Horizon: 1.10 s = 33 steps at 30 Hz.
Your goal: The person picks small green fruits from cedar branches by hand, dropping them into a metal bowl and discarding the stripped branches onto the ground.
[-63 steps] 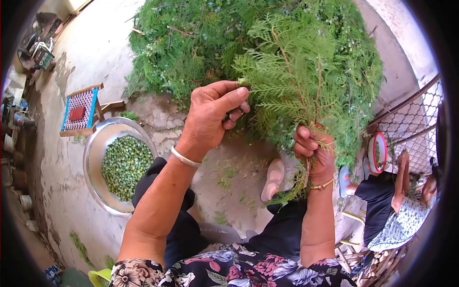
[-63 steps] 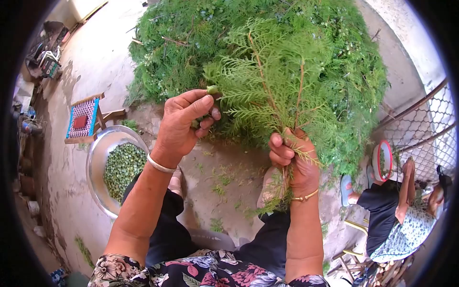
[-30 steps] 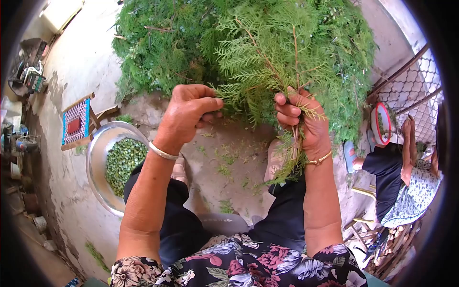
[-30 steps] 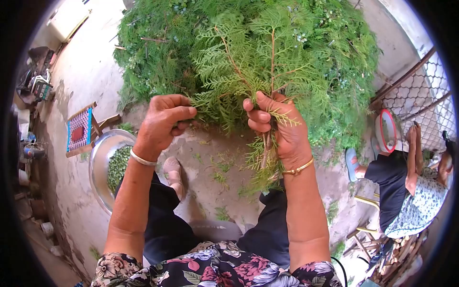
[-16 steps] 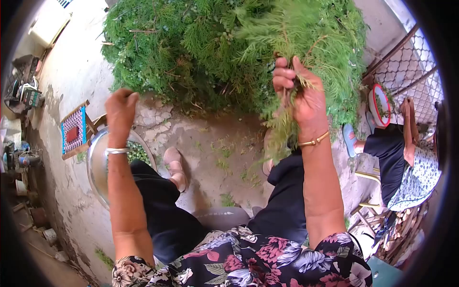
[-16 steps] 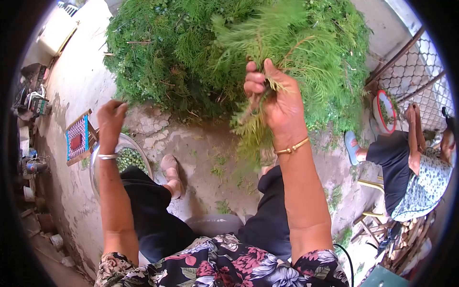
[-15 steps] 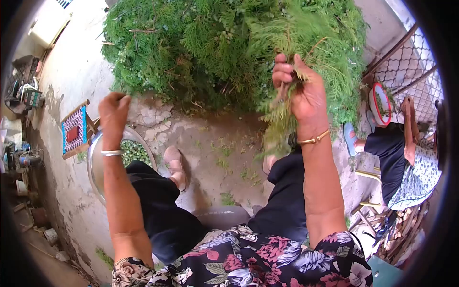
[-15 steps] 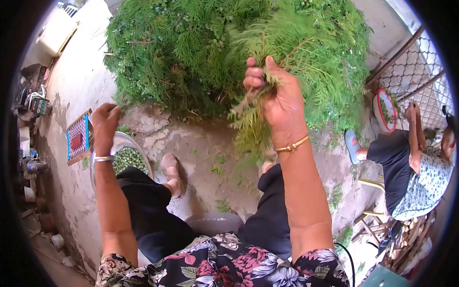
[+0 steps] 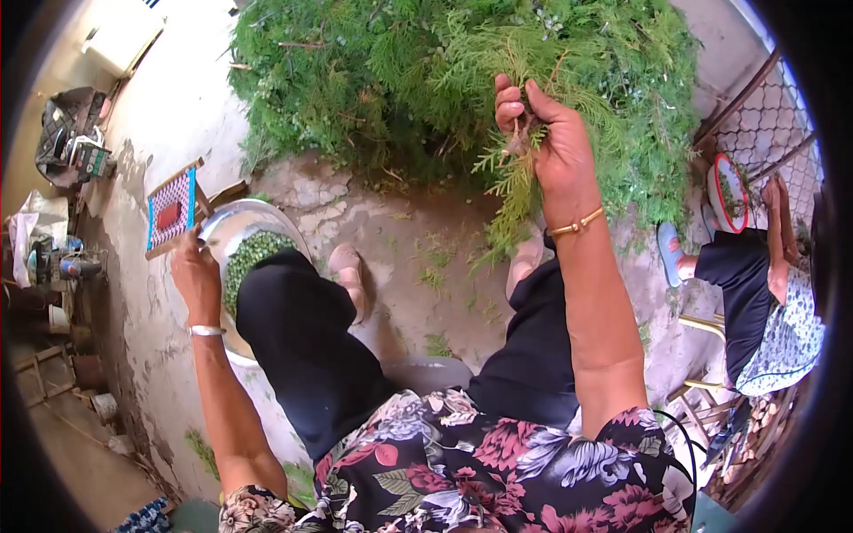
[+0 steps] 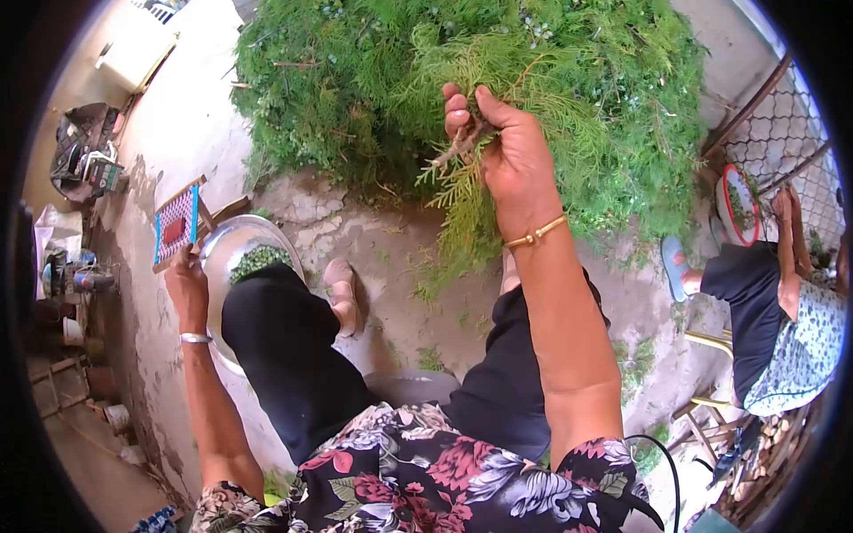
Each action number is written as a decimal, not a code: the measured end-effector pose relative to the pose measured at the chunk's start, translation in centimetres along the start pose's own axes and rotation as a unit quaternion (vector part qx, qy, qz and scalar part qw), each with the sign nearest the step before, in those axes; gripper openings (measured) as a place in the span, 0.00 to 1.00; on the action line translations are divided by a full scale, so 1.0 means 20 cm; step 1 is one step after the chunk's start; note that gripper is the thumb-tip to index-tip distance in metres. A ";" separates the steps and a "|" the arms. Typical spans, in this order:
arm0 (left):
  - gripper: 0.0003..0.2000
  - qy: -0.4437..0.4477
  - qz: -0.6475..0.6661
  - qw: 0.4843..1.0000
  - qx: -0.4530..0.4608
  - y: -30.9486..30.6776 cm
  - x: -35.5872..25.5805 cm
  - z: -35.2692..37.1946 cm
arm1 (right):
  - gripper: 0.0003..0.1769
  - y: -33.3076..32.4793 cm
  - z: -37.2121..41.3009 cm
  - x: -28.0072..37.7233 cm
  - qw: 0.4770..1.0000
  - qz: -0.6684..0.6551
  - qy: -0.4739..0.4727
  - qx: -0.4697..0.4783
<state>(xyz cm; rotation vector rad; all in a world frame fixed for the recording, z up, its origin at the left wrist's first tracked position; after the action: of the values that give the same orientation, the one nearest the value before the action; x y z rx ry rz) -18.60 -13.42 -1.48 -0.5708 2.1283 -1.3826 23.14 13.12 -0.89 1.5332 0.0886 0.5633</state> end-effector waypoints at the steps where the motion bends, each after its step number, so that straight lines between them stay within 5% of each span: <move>1: 0.23 -0.003 -0.001 1.000 0.001 0.02 0.06 0.01 | 0.14 0.01 0.02 -0.01 1.000 0.001 0.003 0.000; 5: 0.21 0.024 -0.106 0.992 -0.062 -0.05 0.10 0.00 | 0.14 0.13 0.08 -0.04 0.999 -0.014 -0.005 0.030; 7: 0.23 0.061 0.044 0.991 -0.115 -0.29 -0.20 0.12 | 0.20 0.18 0.12 -0.05 0.997 -0.066 -0.033 -0.004; 9: 0.25 0.042 0.236 0.968 0.081 -0.30 -0.47 0.25 | 0.19 0.26 0.18 -0.10 0.996 -0.089 -0.019 0.023; 11: 0.31 0.008 0.350 0.891 0.290 -0.28 -0.82 0.48 | 0.19 0.32 0.23 -0.13 0.993 -0.105 -0.050 0.029; 13: 0.31 0.124 0.451 0.823 0.322 -0.25 -1.07 0.64 | 0.19 0.33 0.27 -0.19 0.992 -0.119 -0.030 0.016; 15: 0.23 0.085 0.529 0.736 0.414 -0.06 -1.16 0.82 | 0.18 0.36 0.32 -0.25 0.991 -0.123 -0.005 0.047; 16: 0.23 0.080 0.535 0.734 0.411 -0.08 -1.18 0.84 | 0.18 0.38 0.36 -0.27 0.992 -0.117 0.000 0.047; 18: 0.13 0.058 0.561 0.650 0.510 -0.09 -1.24 0.92 | 0.17 0.34 0.43 -0.27 0.999 -0.020 -0.030 -0.029; 19: 0.13 0.055 0.565 0.649 0.507 -0.12 -1.23 0.93 | 0.17 0.34 0.46 -0.28 0.999 -0.015 -0.026 -0.028; 21: 0.08 -0.104 0.699 0.455 0.542 -0.14 -1.16 0.97 | 0.14 0.32 0.54 -0.24 0.976 0.188 -0.104 -0.016; 25: 0.07 -0.132 0.755 0.427 0.480 -0.19 -1.02 0.94 | 0.08 0.22 0.67 -0.22 0.913 0.371 -0.169 -0.035; 33: 0.12 -0.252 0.761 0.334 0.496 -0.16 -0.85 1.03 | 0.07 0.10 0.82 -0.25 0.847 0.475 -0.225 -0.079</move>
<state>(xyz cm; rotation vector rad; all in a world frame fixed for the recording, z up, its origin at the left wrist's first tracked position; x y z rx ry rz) 7.80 -18.72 -1.98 1.1502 0.2234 -0.6604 24.72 -4.00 0.59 1.4378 -1.1133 0.9262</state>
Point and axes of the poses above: each hand's wrist, its own z-axis away from the middle knuckle, its own y-axis out of the palm, x = y × z, the point moved 7 cm from there along -z, towards the middle knuckle, and after that the axes turned 8 degrees about -y, right-handed, at the moved point
